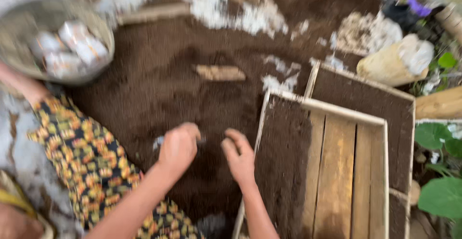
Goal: The person scoops soil from a large pile on the ground and fills small plastic packets with it. They then place the filled packets into a wooden tray.
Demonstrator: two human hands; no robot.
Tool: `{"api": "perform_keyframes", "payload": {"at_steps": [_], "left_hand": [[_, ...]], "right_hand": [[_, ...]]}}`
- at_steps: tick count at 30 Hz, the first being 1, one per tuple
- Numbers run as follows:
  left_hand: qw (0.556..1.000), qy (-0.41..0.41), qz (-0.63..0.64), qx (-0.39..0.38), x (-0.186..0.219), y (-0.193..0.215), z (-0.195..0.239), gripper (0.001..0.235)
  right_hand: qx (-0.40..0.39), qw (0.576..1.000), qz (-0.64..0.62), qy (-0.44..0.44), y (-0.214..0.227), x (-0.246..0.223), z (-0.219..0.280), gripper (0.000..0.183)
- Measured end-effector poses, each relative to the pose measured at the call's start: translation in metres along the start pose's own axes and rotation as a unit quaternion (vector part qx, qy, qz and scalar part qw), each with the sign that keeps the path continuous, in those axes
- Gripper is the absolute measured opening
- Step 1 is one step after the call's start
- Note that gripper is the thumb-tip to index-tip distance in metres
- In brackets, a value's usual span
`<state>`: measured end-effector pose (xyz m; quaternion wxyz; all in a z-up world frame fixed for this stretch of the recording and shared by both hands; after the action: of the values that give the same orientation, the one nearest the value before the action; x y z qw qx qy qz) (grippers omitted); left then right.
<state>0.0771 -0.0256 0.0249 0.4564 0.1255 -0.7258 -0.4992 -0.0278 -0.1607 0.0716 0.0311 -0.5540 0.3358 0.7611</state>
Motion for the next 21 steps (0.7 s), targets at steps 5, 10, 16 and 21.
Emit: {"api": "perform_keyframes", "payload": {"at_steps": [5,10,16,21], "left_hand": [[0.973,0.093,0.204,-0.051,-0.006,-0.004,0.005,0.026],[0.950,0.144,0.259,-0.096,0.003,-0.019,0.017,0.025],[0.962,0.133,0.224,-0.084,0.012,-0.028,0.032,0.019],[0.963,0.096,0.196,-0.158,0.023,-0.019,0.034,0.020]], "right_hand": [[0.191,0.973,-0.015,-0.132,-0.036,0.146,0.066,0.054],[0.321,0.934,-0.068,-0.143,-0.072,0.144,0.047,0.057],[0.265,0.862,-0.363,-0.236,-0.069,0.103,0.003,0.068],[0.110,0.684,-0.675,-0.254,-0.078,0.125,-0.044,0.053]]}}
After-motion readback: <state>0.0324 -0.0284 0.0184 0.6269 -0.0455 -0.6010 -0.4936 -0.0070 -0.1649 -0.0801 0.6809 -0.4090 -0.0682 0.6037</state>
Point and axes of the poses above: each hand's wrist, its own z-axis away from the middle knuckle, its own y-axis out of the back of the hand, x = y × z, the point moved 6 cm from there along -z, towards the middle knuckle, and after that the axes turned 4 degrees about -x, right-handed, at the moved point
